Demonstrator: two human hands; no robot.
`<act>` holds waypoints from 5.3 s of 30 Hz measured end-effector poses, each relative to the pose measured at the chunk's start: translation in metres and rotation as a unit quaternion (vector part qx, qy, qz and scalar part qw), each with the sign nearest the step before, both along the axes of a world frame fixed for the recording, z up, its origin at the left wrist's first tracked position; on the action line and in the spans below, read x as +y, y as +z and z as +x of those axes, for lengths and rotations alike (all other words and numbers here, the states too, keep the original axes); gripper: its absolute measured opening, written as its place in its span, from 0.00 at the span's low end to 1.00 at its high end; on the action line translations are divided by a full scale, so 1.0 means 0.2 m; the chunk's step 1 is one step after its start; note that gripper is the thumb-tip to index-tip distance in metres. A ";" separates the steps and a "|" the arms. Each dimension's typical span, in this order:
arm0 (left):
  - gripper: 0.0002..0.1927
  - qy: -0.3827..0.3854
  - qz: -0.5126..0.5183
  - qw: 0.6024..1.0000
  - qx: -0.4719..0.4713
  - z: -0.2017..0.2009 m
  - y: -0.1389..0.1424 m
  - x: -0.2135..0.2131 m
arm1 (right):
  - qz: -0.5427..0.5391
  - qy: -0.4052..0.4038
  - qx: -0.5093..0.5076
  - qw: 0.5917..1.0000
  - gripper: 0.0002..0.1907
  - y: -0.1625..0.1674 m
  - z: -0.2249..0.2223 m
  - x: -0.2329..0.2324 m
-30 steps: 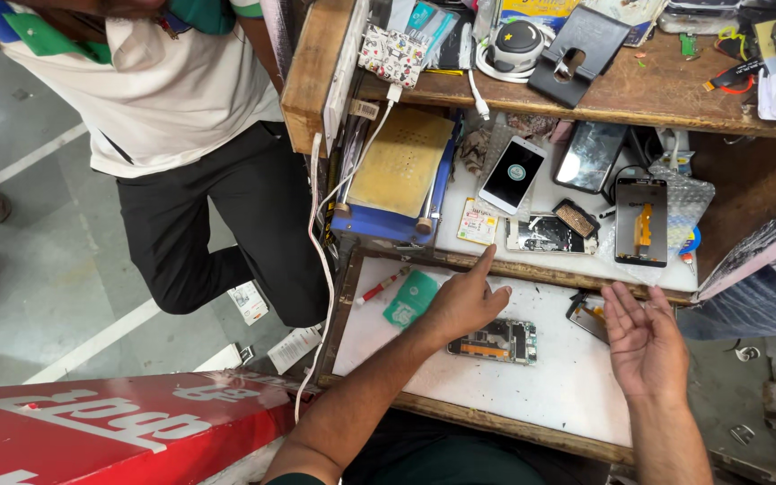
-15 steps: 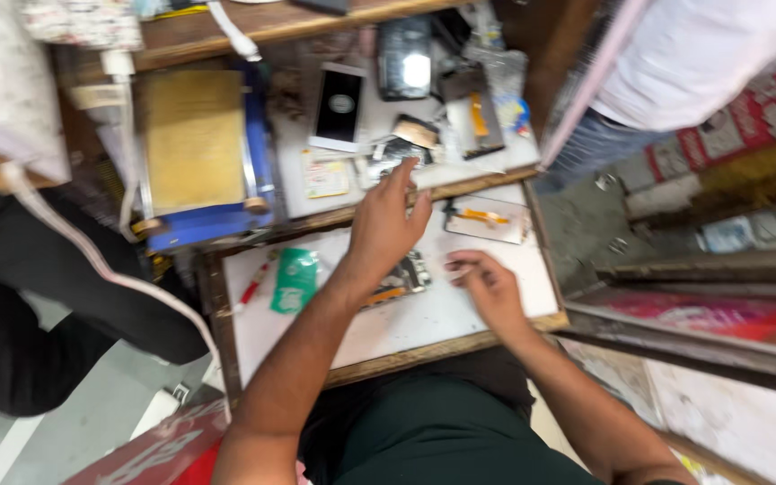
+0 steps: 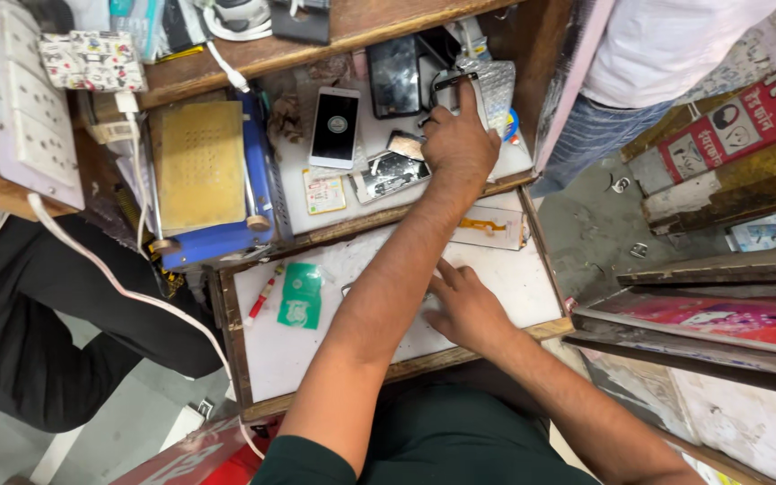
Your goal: The person disassembles a smartphone, removes the screen and internal components, and then reassembles it with a new screen. They handle the phone, screen, and internal parts, connecting cables and securing components.
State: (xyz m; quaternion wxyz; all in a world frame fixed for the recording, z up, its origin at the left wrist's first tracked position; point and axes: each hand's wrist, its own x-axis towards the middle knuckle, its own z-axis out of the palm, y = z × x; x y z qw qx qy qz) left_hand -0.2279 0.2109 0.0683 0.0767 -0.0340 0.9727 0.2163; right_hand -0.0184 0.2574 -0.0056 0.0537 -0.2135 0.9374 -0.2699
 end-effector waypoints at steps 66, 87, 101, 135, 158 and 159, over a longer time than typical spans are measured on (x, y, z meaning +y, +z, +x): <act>0.25 0.084 0.845 0.525 -0.051 1.10 -0.42 -0.99 | -0.576 -0.001 -0.191 0.794 0.46 -0.13 -0.18 -0.07; 0.40 -0.007 0.669 0.733 0.124 1.29 -0.17 -0.95 | -0.703 0.064 -0.267 0.655 0.38 0.21 -0.17 0.07; 0.44 -0.065 0.550 0.808 0.201 1.43 -0.06 -0.92 | -0.721 0.132 -0.280 0.620 0.34 0.18 -0.19 0.13; 0.45 -0.142 0.492 0.784 0.350 1.38 -0.02 -0.91 | -0.722 0.135 -0.267 0.624 0.34 0.18 -0.20 0.12; 0.42 -0.151 0.373 0.870 0.285 1.35 0.05 -0.91 | -0.616 0.186 -0.224 0.732 0.33 0.20 -0.17 0.13; 0.42 -0.154 0.374 0.870 0.282 1.35 0.05 -0.91 | -0.619 0.177 -0.228 0.730 0.34 0.20 -0.17 0.13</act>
